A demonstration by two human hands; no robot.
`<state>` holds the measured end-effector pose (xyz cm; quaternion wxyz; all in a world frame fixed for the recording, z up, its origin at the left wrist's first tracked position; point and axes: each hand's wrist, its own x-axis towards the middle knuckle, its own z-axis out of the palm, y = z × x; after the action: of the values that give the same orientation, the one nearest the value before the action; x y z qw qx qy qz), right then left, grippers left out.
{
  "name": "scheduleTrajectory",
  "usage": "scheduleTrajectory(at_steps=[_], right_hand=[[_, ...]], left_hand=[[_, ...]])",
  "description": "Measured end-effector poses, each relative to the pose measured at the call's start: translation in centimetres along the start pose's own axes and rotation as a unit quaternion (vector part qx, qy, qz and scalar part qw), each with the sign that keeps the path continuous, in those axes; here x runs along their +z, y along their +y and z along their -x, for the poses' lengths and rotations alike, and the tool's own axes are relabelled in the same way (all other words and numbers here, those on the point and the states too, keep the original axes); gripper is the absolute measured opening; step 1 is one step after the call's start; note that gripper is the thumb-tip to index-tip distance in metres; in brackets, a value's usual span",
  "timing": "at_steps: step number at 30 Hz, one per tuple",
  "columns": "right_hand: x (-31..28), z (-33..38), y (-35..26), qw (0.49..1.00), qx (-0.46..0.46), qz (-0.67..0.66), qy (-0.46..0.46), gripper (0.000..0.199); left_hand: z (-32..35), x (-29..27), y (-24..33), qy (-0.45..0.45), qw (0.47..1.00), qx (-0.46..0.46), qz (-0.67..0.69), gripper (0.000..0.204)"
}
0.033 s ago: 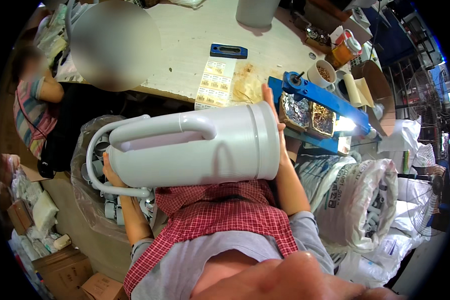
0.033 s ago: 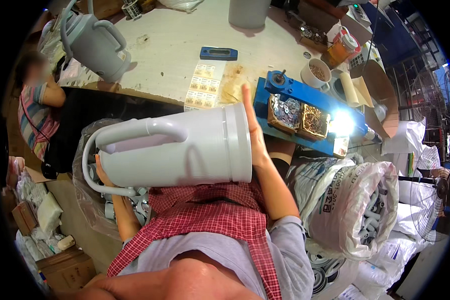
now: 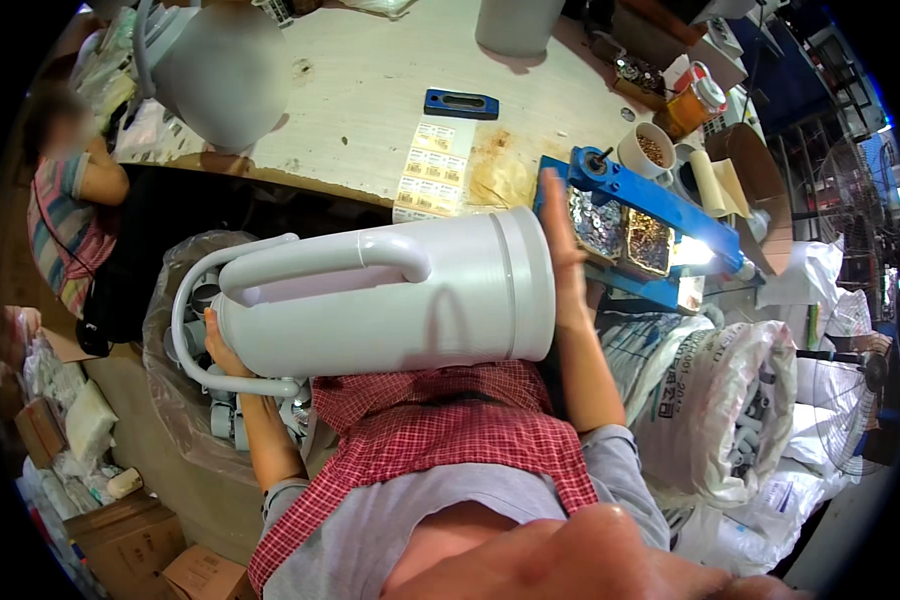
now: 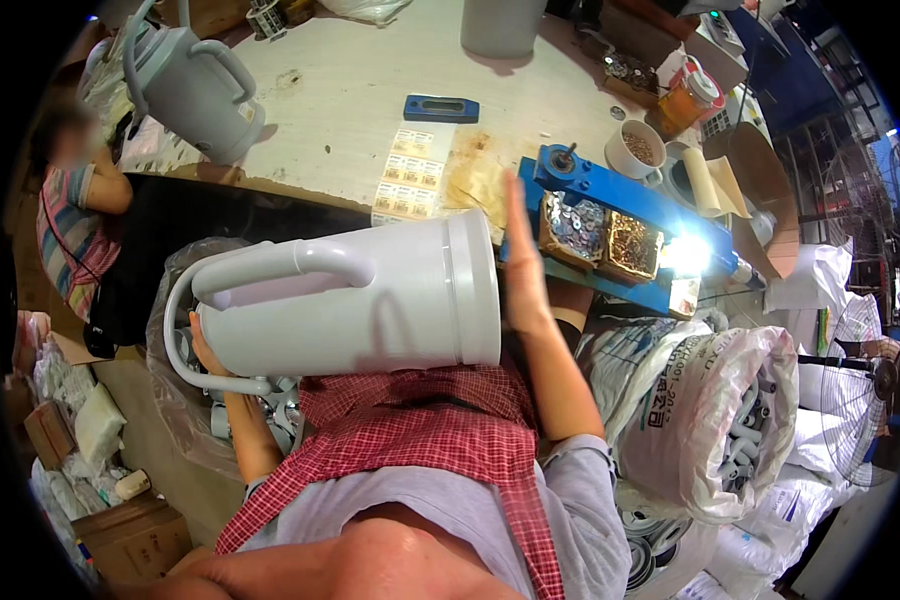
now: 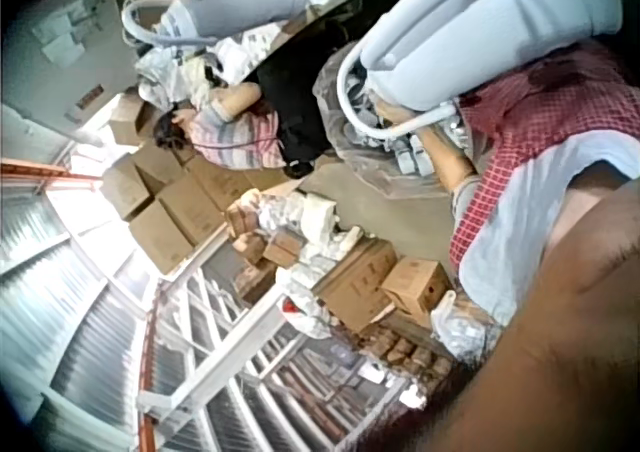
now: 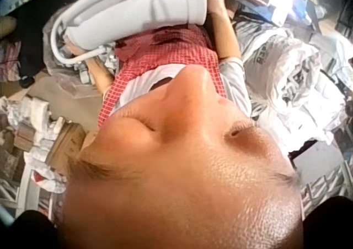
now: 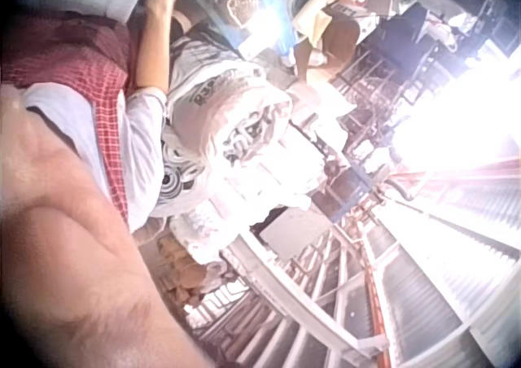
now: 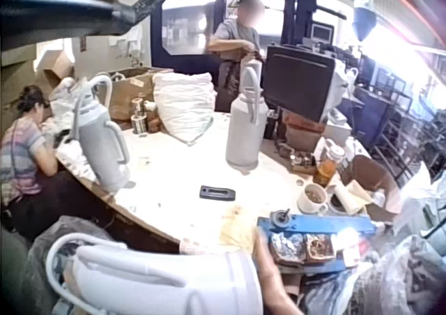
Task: The person assembles white plastic watering cans by hand. They pick up the can body, insert a handle, and secure it with a screw using a manual press tool. The person repeats this process for multiple units, placing the finished cans on the table.
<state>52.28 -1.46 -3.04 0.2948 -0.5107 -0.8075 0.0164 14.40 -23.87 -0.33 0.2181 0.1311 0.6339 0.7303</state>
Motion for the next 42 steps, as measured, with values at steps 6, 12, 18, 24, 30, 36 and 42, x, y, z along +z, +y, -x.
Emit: scheduleTrajectory(at_steps=[6,12,18,24,30,36,42], right_hand=[[-2.3,1.0,-5.1,0.912,-0.120,-0.385,-0.081,0.092],[5.4,-0.3,-6.5,0.803,0.203,-0.542,-0.140,0.064],[9.7,-13.8,-8.8,0.832,0.058,-0.169,-0.525,0.052],[22.5,-17.3,-2.3,0.988,0.007,-0.155,0.012,0.025],[23.4,-16.5,-1.9,0.985,0.045,-0.168,0.009,0.017],[11.5,-11.1,-7.4,0.933,-0.132,-0.336,0.010,0.015],[-3.2,1.8,-6.9,0.631,0.128,-0.560,-0.522,0.046]], left_hand=[[-1.5,-2.4,-2.0,0.084,0.996,0.010,-0.005,0.053],[-0.2,0.9,5.6,-0.019,0.986,0.168,-0.009,0.057],[-6.6,3.3,14.3,-0.136,0.888,0.393,-0.195,0.078],[-17.8,7.7,6.0,-0.474,0.836,0.272,-0.043,0.050],[-17.5,9.8,2.0,-0.485,0.825,0.232,-0.172,0.034],[-19.4,5.1,-5.4,-0.404,0.913,-0.049,-0.034,0.038],[-17.4,8.4,-8.2,-0.376,0.918,-0.128,-0.001,0.042]])
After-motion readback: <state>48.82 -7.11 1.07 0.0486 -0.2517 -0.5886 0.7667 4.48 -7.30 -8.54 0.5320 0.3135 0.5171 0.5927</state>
